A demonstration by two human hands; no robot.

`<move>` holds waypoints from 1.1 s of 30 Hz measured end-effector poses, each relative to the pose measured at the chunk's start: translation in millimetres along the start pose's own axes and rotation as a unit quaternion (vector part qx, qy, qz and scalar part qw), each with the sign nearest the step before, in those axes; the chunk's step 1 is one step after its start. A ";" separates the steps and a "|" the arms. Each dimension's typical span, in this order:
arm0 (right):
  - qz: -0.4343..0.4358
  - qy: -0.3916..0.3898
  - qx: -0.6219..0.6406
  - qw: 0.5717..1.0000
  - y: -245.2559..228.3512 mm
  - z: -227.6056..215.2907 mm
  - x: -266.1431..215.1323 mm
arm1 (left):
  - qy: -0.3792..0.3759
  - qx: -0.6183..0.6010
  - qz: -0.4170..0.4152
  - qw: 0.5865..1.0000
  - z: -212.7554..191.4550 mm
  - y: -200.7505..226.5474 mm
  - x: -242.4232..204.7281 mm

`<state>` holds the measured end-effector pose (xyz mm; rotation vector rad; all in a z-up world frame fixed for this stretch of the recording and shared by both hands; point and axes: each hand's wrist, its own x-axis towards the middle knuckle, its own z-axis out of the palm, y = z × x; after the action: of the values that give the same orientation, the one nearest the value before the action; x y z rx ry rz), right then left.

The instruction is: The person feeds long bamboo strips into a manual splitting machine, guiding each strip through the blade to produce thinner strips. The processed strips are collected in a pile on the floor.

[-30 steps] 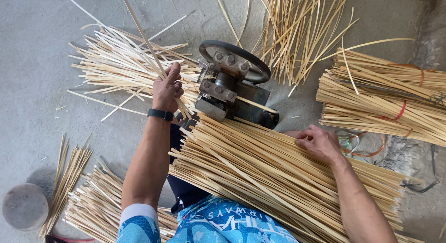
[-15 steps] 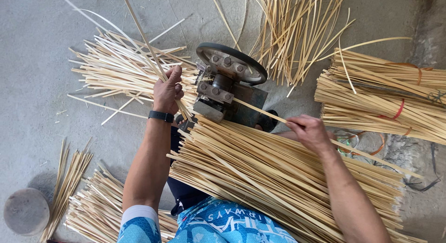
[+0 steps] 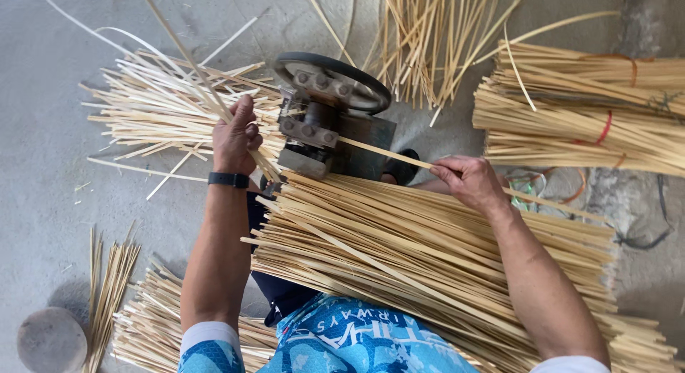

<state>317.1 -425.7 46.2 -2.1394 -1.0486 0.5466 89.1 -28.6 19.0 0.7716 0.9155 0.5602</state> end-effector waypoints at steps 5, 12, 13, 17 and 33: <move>0.034 0.000 -0.059 0.998 -4.0 -3.5 -3.4 | -0.004 0.007 -0.004 1.000 0.2 -0.7 1.0; 0.069 -0.016 -0.140 0.988 7.7 -9.5 1.8 | -0.027 0.018 0.008 0.999 7.2 0.1 -2.6; 0.056 -0.031 -0.138 0.988 7.4 -3.8 3.4 | -0.031 0.019 0.009 0.999 7.6 2.0 -2.8; 0.013 -0.061 -0.105 0.993 12.7 13.5 3.2 | -0.014 0.027 0.014 0.999 5.7 6.5 -6.4; 0.147 -0.113 -0.046 0.982 84.6 -40.8 -50.6 | -0.015 0.011 0.019 1.000 -0.5 11.3 -3.8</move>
<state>356.7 -520.0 15.6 -2.3737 -0.8931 0.9147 85.5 -24.4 29.5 0.8154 0.8822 0.5710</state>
